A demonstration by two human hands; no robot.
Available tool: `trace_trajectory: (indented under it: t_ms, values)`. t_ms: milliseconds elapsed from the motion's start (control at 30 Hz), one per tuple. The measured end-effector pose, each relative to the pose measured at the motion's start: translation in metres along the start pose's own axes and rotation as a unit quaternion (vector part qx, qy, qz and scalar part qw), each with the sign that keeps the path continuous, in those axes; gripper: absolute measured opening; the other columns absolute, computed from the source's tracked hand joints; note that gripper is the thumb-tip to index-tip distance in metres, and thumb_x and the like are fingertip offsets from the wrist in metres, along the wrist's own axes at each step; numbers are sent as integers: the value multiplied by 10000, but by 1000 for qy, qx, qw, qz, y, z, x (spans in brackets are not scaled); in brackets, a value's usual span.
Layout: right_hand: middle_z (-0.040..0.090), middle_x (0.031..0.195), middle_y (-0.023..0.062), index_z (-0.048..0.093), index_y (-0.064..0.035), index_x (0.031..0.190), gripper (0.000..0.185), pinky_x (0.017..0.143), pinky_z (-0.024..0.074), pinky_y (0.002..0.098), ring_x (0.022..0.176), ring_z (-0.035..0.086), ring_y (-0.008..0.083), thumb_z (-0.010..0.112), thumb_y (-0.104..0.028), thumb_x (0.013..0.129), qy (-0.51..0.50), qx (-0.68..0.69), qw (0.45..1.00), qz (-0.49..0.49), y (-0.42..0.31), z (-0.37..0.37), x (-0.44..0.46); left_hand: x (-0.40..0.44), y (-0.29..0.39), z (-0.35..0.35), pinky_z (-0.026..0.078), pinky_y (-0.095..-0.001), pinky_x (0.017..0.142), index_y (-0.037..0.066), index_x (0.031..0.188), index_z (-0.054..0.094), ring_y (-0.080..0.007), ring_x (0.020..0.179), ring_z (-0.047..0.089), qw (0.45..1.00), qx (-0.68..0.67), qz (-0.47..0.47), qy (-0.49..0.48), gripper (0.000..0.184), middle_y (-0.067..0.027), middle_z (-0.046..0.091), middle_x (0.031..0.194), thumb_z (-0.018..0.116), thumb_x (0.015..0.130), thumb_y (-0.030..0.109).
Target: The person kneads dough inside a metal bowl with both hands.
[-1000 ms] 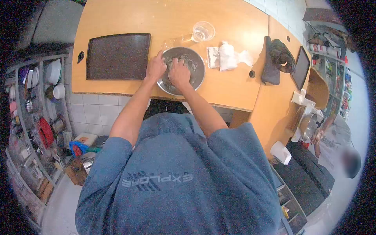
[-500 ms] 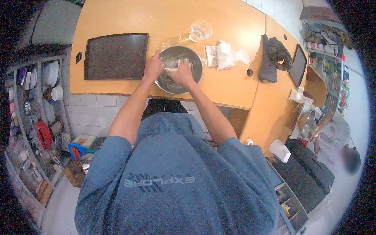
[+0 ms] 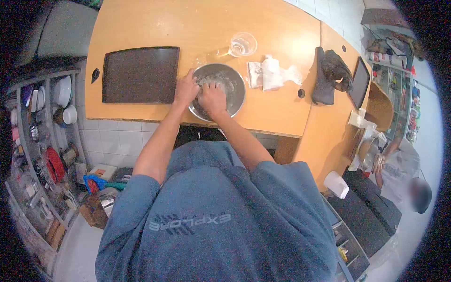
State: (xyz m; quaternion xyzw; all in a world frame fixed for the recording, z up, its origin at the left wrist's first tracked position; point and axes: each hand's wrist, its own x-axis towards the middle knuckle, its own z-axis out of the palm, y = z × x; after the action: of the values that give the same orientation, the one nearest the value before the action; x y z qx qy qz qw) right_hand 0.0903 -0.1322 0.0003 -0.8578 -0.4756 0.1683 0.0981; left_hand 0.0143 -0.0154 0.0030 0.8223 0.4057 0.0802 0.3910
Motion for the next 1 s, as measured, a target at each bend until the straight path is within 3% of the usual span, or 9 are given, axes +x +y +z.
trace_trajectory:
  t_ms: [133,233,333,433,533,733,1000]
  values:
    - [637,1094,173,637,-73,1068,309,732,581,505,947,666,382,653,-305,864,4,-34,999,-16,6,6,14,3,-1,2,526,-571,722,15,1171,544,-499,832,666,1000,21,0,0,311,-307,674,838,618,873,60]
    - [644,1089,171,649,-59,1052,329,778,576,521,1047,653,366,662,-321,854,-3,-12,1000,5,6,0,25,5,0,0,520,-574,714,8,1157,538,-498,834,665,1000,13,-2,-3,293,-311,671,837,614,878,55]
    - [644,1112,171,640,-63,1078,356,804,573,516,1082,643,348,674,-337,854,-77,0,997,27,5,-16,31,2,0,1,518,-577,714,0,1139,536,-501,834,664,1000,-4,-3,1,281,-309,669,824,617,875,52]
    - [645,1121,176,629,-66,1111,377,836,567,507,1115,628,363,704,-319,843,-11,57,998,29,14,-13,30,3,-1,2,517,-579,725,-2,1146,536,-504,839,663,1000,13,-2,1,284,-309,670,825,617,880,55]
    - [634,1119,204,620,-59,1157,423,844,560,512,1101,616,410,733,-301,830,13,17,999,50,5,-41,14,3,-4,5,519,-579,739,-2,1159,535,-503,850,664,1000,1,2,4,294,-313,670,837,618,884,62]
    - [597,1170,244,611,-43,1228,515,886,532,516,1099,580,474,760,-303,809,-11,-11,997,-76,18,-34,-21,-2,6,0,526,-574,753,9,1171,541,-499,860,667,1000,12,-6,3,314,-300,680,855,626,875,69]
    - [558,1223,280,612,-36,1214,446,919,524,525,1104,573,501,705,-251,834,-29,-1,996,-80,9,-5,-16,0,-3,5,529,-564,735,26,1196,545,-486,846,669,1000,16,10,8,359,-291,674,825,640,853,67]
